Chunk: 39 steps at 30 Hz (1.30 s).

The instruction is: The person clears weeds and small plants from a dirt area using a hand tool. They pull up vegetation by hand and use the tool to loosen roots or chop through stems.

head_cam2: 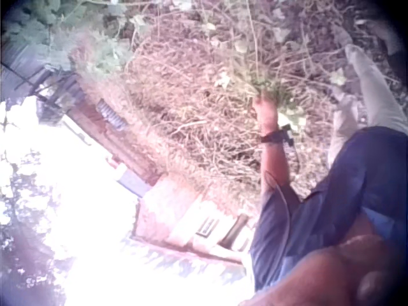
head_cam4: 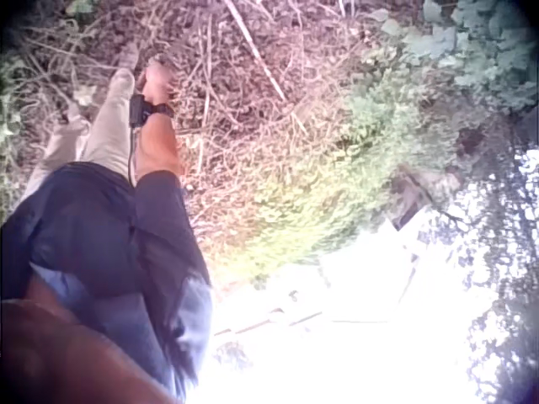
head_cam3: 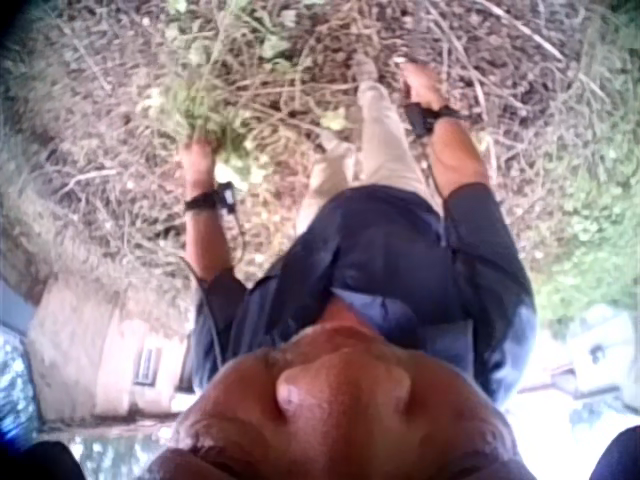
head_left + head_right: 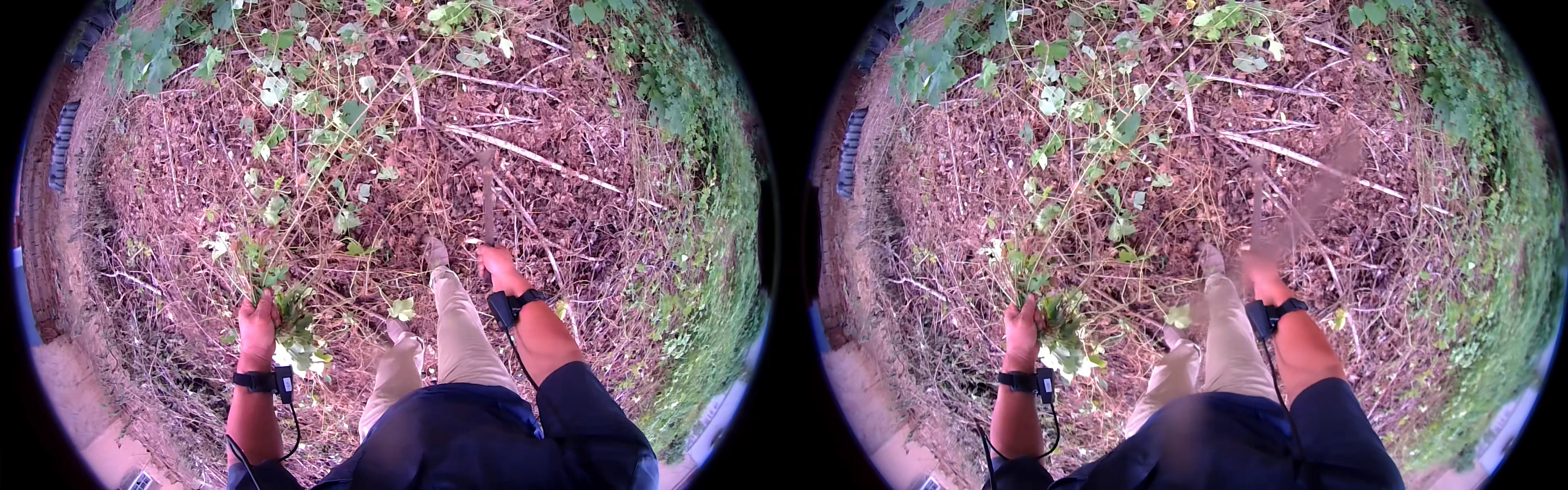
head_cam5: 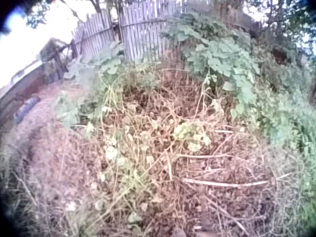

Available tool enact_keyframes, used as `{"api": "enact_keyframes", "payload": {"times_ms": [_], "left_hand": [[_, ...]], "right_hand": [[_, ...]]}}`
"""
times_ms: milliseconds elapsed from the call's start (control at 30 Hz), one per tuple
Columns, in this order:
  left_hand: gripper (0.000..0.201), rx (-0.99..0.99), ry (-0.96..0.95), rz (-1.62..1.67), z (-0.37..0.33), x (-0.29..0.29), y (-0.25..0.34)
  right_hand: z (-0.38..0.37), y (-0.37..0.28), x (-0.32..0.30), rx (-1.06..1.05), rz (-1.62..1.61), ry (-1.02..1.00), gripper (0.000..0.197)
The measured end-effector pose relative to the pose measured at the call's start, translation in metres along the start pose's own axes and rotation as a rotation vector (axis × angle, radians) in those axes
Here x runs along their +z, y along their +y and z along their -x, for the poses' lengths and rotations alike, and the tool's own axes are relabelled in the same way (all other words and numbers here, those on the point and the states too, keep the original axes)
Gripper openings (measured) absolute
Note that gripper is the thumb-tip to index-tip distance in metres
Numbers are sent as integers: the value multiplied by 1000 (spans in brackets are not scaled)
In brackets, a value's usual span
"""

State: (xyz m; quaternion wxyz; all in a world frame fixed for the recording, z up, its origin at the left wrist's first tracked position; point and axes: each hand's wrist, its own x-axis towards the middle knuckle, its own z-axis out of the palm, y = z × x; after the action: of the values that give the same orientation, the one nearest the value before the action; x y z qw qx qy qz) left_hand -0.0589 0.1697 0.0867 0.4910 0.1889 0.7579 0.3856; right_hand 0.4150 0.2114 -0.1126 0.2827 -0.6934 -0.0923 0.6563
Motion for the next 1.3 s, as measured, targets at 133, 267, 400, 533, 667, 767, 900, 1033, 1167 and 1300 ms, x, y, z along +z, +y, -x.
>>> {"api": "enact_keyframes", "payload": {"times_ms": [133,267,400,533,667,767,900,1033,1167,1300], "left_hand": [[24,-20,42,30,-49,77,3],[24,36,-18,1,-95,130,0],[17,-30,-56,93,-130,179,7],[12,-93,-120,60,-154,219,4],[16,-124,-156,25,-176,258,-10],[21,-180,-203,-39,-184,286,-18],[18,-231,-236,-103,-185,323,-33],[13,-225,-258,-136,-189,352,-60],[8,-255,-287,-160,-195,379,-90],[19,-180,-276,-335,-202,409,-94]], "right_hand": [[-24,-14,43,202,-137,-34,19],[-13,-26,56,393,-413,-166,21],[9,-21,16,605,-508,-290,12],[64,-56,-4,541,-344,-372,7],[96,-71,-30,492,-292,-331,13],[112,-73,-51,546,-370,-323,11],[127,-83,-59,577,-406,-300,13],[129,-87,-61,595,-448,-313,15],[125,-85,-60,648,-502,-298,16],[122,-82,-58,598,-230,-264,18]]}}
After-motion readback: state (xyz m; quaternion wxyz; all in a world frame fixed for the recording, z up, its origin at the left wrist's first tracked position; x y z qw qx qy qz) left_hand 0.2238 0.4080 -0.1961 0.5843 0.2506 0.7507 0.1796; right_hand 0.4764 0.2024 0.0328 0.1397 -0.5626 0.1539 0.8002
